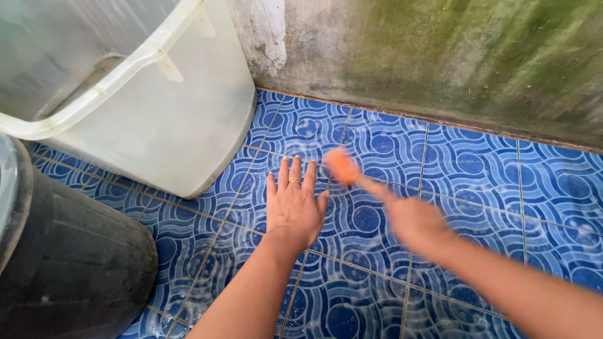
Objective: The person scrubs blue patterned floor tiles with an orange brush, applying liquid soap from a white bottle. They use a yellow cup to scoop water from a bucket and rinse the floor, repeating the scrubbing and rinsing cycle.
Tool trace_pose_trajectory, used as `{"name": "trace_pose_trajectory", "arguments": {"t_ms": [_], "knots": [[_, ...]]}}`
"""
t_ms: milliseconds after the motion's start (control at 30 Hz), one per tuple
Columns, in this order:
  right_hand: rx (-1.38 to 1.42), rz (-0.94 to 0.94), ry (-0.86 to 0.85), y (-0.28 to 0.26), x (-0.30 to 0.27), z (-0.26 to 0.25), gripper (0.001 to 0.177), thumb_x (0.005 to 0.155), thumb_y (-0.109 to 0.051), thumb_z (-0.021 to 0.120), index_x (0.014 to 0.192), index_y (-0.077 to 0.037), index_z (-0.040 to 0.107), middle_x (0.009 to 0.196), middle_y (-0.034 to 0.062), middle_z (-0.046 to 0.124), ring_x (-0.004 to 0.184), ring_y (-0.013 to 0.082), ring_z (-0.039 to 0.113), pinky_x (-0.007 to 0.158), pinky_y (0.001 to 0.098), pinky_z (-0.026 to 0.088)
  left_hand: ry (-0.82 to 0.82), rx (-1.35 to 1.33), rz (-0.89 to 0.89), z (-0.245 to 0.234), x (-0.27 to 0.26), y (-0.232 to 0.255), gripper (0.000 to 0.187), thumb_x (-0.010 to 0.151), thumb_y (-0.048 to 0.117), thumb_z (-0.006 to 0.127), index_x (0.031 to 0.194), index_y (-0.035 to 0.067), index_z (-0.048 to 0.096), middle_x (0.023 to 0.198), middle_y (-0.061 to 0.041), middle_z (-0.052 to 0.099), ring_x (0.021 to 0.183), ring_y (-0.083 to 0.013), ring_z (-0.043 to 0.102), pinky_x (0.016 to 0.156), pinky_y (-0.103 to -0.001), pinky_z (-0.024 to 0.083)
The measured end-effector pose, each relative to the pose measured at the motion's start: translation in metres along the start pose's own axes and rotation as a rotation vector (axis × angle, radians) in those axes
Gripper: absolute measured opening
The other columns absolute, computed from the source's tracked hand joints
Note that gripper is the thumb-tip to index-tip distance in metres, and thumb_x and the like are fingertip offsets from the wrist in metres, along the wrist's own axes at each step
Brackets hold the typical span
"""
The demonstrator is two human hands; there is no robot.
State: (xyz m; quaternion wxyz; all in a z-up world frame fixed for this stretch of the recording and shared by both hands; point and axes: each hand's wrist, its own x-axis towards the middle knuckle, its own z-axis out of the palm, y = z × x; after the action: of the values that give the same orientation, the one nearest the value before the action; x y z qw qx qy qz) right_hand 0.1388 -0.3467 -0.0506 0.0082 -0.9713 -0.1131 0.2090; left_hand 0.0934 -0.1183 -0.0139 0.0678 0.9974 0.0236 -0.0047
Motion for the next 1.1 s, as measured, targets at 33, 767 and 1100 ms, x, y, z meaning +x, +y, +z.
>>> {"name": "trace_pose_trajectory", "arguments": {"t_ms": [33, 767, 1100], "knots": [[-0.019, -0.131, -0.019, -0.024, -0.012, 0.005, 0.074, 0.099, -0.018, 0.042, 0.16, -0.051, 0.015, 0.084, 0.0139, 0.074, 0.075, 0.0319, 0.074, 0.065, 0.0486, 0.059, 0.004, -0.006, -0.003, -0.002, 0.0, -0.002, 0.068, 0.1, 0.046, 0.043, 0.157, 0.014, 0.027, 0.164, -0.015, 0.022, 0.153, -0.0346, 0.011, 0.12, -0.055, 0.012], [-0.139, -0.374, -0.008, -0.014, -0.036, 0.019, 0.049, 0.1, -0.03, 0.047, 0.15, -0.03, 0.043, 0.074, 0.0096, 0.074, 0.064, 0.0288, 0.071, 0.06, 0.0472, 0.056, 0.017, -0.033, -0.097, -0.019, -0.015, -0.029, 0.07, 0.099, 0.047, 0.044, 0.158, 0.015, 0.025, 0.164, -0.014, 0.021, 0.153, -0.0338, 0.01, 0.12, -0.055, 0.011], [-0.034, 0.186, 0.005, 0.099, 0.038, -0.051, 0.044, 0.109, -0.038, 0.03, 0.144, -0.027, 0.055, 0.093, 0.0153, 0.077, 0.085, 0.0358, 0.075, 0.077, 0.0536, 0.056, 0.055, -0.044, -0.154, -0.02, -0.032, -0.049, 0.067, 0.1, 0.045, 0.043, 0.157, 0.013, 0.027, 0.164, -0.015, 0.022, 0.153, -0.0343, 0.011, 0.12, -0.054, 0.011]]}}
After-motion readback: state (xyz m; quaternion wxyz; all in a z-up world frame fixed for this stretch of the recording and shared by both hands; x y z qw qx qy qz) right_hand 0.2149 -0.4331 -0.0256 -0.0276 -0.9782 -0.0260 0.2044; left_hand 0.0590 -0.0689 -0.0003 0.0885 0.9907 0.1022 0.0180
